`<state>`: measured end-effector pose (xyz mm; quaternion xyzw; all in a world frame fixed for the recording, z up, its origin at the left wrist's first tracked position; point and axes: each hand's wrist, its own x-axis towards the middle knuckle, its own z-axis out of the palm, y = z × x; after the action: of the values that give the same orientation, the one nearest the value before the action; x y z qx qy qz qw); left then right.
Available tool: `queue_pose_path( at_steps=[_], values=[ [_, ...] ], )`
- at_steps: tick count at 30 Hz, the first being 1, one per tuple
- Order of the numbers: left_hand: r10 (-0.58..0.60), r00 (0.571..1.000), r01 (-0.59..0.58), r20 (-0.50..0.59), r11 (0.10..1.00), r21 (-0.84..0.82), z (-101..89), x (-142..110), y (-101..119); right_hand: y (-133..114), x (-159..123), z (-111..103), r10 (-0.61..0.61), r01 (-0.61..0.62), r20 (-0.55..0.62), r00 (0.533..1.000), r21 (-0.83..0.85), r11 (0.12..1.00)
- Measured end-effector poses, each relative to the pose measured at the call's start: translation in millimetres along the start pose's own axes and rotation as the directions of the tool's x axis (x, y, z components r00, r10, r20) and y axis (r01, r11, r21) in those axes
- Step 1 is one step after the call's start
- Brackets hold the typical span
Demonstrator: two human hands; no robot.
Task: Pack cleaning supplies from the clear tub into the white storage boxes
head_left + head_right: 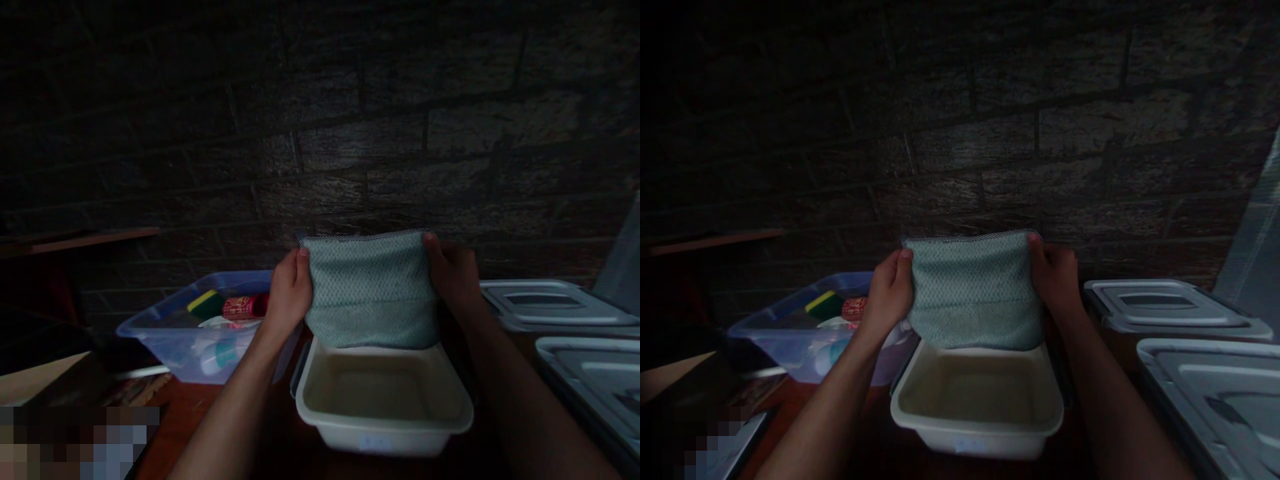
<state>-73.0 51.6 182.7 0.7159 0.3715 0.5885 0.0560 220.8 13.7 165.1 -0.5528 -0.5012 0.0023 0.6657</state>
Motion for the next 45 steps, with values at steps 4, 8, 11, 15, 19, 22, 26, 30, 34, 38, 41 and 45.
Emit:
queue_pose_path(
  at_steps=[4,8,11,15,19,22,26,30,34,38,41,45],
  values=[
    [-0.053,0.996,0.066,0.076,0.983,-0.173,1.7,2,-7,-2,1,2,0.184,-0.182,0.026,0.983,0.32,0.93],
    [-0.132,0.987,0.158,0.093,0.904,-0.397,6.5,3,-12,0,5,3,0.215,-0.205,0.027,0.976,0.439,0.875],
    [-0.113,0.99,0.143,0.09,0.845,-0.515,8.0,5,-14,-1,4,5,0.181,-0.169,0.026,0.983,0.503,0.847],
    [-0.142,0.99,0.118,-0.001,0.829,-0.547,4.6,8,-16,-4,0,6,-0.011,-0.01,0.039,0.999,0.506,0.863],
    [-0.181,0.983,0.135,-0.042,0.85,-0.51,2.0,10,-17,-6,-1,3,-0.113,0.091,0.028,0.993,0.414,0.906],
    [-0.214,0.976,0.169,-0.044,0.867,-0.468,2.8,10,-18,-6,1,2,-0.091,0.078,0.016,0.996,0.382,0.921],
    [-0.216,0.976,0.181,-0.016,0.857,-0.483,3.8,9,-18,-8,1,1,-0.094,0.089,-0.006,0.996,0.365,0.927],
    [-0.242,0.97,0.197,-0.009,0.808,-0.555,4.0,9,-12,-11,-1,1,-0.091,0.096,-0.029,0.995,0.352,0.931],
    [-0.276,0.961,0.223,0.006,0.766,-0.603,4.2,8,-5,-13,-1,0,-0.077,0.082,-0.026,0.997,0.354,0.932],
    [-0.282,0.959,0.238,0.035,0.733,-0.637,3.7,7,-2,-13,-2,-1,-0.063,0.069,-0.03,0.998,0.333,0.94],
    [-0.273,0.961,0.239,0.052,0.713,-0.659,2.5,7,-1,-10,-2,-2,-0.042,0.051,-0.034,0.999,0.3,0.953],
    [-0.259,0.962,0.242,0.081,0.688,-0.684,1.4,5,4,-5,-1,-2,-0.018,0.044,-0.095,0.995,0.276,0.96]
  ],
)
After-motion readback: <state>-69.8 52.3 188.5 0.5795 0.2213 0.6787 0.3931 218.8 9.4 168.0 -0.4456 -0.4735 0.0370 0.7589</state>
